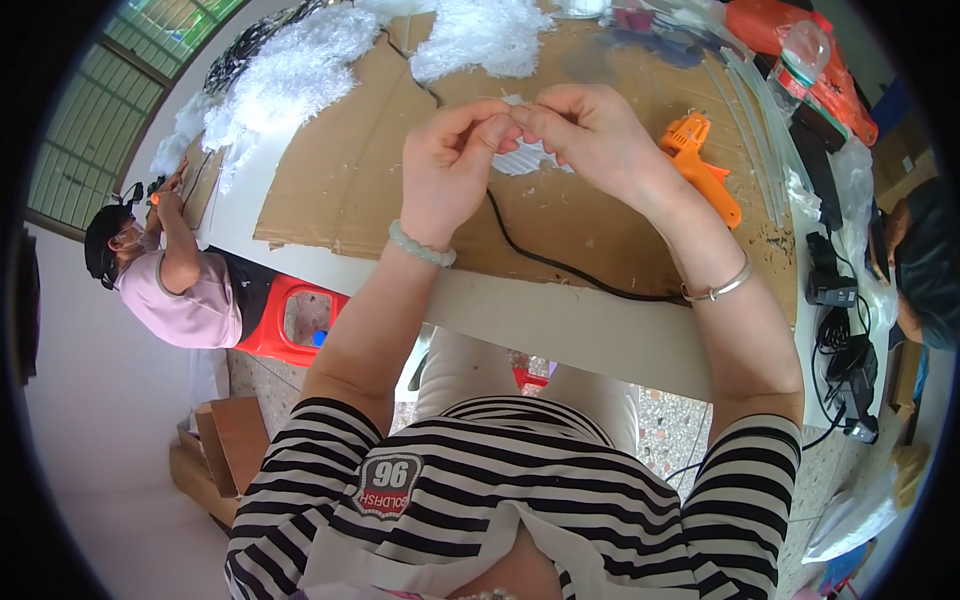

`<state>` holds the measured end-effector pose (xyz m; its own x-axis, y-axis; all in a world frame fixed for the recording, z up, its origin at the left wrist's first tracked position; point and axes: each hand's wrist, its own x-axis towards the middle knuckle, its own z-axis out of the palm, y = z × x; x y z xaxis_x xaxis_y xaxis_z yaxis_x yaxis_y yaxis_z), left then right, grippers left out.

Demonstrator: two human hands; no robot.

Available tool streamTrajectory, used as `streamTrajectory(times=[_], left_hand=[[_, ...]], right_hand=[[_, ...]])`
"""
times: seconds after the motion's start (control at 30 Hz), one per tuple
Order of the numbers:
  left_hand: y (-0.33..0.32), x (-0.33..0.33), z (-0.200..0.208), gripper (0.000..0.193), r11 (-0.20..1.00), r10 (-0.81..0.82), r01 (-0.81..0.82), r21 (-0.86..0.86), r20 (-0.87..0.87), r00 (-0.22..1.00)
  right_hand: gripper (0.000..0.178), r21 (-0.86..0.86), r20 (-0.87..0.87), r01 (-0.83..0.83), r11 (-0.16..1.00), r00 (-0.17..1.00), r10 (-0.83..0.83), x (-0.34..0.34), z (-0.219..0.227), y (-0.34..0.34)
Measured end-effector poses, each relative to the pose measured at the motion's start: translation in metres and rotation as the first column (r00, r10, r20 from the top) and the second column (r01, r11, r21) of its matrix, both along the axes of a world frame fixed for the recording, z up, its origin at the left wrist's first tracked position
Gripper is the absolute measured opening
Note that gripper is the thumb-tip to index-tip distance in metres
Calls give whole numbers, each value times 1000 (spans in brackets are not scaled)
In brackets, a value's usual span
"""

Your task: Gluing cotton stuffing onto a cloud-shaped base using a hot glue gun.

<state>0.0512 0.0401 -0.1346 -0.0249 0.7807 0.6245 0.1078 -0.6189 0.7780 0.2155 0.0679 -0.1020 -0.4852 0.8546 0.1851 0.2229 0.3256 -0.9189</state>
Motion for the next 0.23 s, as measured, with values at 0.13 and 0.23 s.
streamTrajectory(times=[0.13, 0.23], left_hand=[[1, -8, -1, 10, 980, 162, -123, 155, -272, 949], [-1, -10, 1, 10, 961, 245, -179, 209, -353, 903]], right_hand=[[27, 23, 46, -11, 1000, 999, 10, -2, 0, -1], [23, -45, 2, -36, 998, 999, 36, -3, -5, 3]])
